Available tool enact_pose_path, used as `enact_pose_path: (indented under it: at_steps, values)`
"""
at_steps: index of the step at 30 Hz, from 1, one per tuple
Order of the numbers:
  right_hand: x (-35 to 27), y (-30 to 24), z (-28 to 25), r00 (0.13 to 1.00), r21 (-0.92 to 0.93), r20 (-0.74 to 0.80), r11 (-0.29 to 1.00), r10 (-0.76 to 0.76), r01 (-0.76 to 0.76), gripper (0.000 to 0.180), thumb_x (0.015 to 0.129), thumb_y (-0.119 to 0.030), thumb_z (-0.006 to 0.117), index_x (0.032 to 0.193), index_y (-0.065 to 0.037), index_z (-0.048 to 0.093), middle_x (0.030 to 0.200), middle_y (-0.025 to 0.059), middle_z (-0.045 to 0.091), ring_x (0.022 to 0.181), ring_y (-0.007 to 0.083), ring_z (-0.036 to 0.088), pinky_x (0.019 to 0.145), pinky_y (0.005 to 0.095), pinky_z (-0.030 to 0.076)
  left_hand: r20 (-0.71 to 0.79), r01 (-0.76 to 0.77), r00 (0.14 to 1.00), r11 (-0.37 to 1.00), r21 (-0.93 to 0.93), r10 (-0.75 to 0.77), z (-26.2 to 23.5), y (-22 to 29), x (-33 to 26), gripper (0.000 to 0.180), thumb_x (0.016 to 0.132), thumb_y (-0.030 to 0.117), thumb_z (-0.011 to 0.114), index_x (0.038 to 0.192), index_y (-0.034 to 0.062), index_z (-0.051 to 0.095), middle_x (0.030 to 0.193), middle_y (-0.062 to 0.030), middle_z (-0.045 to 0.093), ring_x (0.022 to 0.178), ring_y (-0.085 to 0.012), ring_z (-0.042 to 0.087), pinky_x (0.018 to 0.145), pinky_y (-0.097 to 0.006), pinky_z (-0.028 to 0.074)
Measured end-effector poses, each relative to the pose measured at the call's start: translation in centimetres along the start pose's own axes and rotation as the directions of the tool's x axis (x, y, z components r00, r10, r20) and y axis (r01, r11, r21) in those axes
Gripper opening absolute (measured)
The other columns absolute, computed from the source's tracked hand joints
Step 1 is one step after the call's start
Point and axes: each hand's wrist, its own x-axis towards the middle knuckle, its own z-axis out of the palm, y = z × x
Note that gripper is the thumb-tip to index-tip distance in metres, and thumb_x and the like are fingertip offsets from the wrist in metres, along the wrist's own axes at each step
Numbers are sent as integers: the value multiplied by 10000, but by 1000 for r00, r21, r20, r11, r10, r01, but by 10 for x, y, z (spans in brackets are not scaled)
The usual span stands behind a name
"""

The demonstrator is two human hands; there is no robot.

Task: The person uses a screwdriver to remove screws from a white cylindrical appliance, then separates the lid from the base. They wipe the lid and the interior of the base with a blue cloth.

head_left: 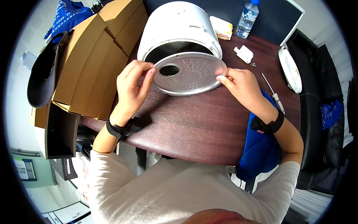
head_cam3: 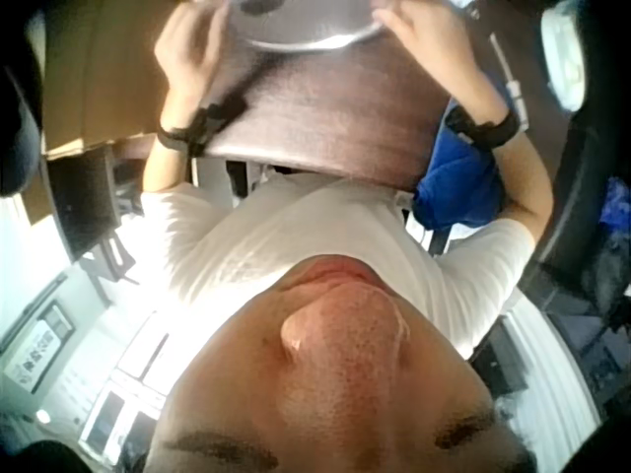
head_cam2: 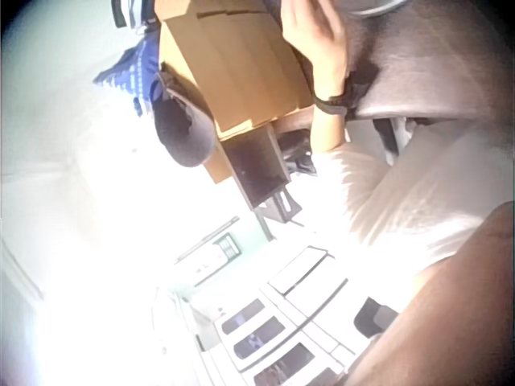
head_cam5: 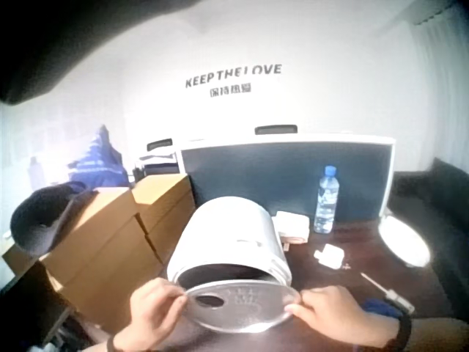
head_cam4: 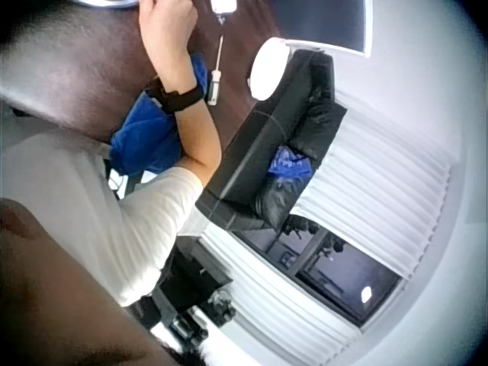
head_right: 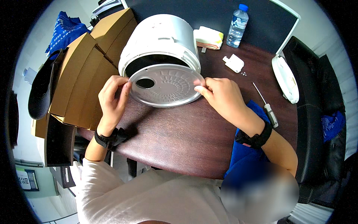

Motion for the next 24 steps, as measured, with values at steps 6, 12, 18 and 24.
enact_pose_path:
  at_steps: [6, 12, 18, 24]
  values:
    - [-13, 4, -20, 970, -83, 199, 989, 136, -122, 261, 925, -296, 687, 1024, -65, 754, 739, 135, 689, 626, 254, 666, 587, 359, 495, 163, 111, 982, 987, -119, -91, 0, 14, 4, 77, 901, 29, 711, 948, -1, 657, 802, -91, 629, 679, -183, 625, 611, -271, 495]
    - [-39, 0, -68, 797, 183, 531, 879, 289, -441, 338, 969, -328, 643, 1054, -18, 746, 673, 69, 661, 575, 142, 633, 526, 281, 464, 525, 537, 798, 747, -393, -296, 1, 33, 12, 131, 959, 82, 672, 1013, -32, 637, 814, -58, 674, 698, -111, 658, 632, -255, 527]
    - [-62, 41, -78, 575, 97, 721, 765, 387, -637, 333, 985, -320, 617, 859, -21, 691, 679, 27, 633, 557, 104, 622, 488, 233, 461, 711, 495, 693, 795, -352, -117, 22, 37, 10, 335, 981, 117, 625, 1270, -41, 564, 959, -115, 715, 813, -144, 700, 721, -279, 571]
    - [-69, 67, -64, 492, 55, 736, 684, 465, -728, 317, 984, -285, 609, 896, 9, 687, 682, 44, 645, 539, 116, 632, 458, 226, 452, 562, 105, 827, 987, -123, -18, 19, 36, 4, 322, 899, 76, 685, 1199, -20, 623, 1022, -179, 695, 870, -309, 696, 777, -351, 549]
